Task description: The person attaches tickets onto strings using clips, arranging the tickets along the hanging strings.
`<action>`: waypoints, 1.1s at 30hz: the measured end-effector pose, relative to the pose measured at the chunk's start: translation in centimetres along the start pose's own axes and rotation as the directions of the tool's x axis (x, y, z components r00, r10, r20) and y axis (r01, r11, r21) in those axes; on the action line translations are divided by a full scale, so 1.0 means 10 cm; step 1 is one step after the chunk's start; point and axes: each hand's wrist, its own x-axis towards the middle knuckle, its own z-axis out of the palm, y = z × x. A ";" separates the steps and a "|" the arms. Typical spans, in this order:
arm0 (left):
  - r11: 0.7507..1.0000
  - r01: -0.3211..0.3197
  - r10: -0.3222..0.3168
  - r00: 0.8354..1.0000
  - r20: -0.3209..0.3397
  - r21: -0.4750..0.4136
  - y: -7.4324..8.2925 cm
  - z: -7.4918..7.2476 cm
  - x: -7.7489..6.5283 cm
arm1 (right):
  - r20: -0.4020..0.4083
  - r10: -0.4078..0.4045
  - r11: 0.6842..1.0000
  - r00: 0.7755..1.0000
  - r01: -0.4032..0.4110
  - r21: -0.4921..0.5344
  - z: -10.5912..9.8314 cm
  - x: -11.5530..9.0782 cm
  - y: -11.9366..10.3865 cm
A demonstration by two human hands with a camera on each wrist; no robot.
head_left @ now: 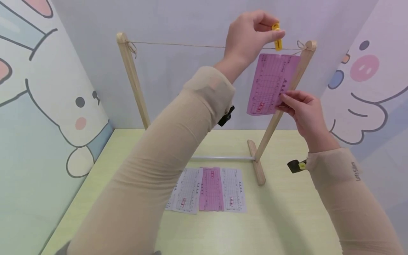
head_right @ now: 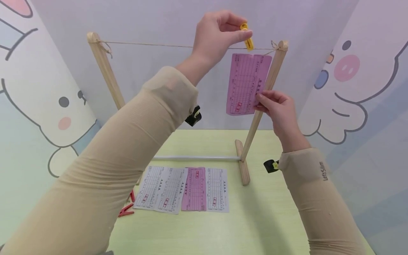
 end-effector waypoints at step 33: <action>0.929 -0.002 -0.058 0.986 0.153 0.370 0.06 -0.02 -0.02 | -0.074 0.027 0.997 0.997 -0.032 -0.075 0.08 -0.01 -0.02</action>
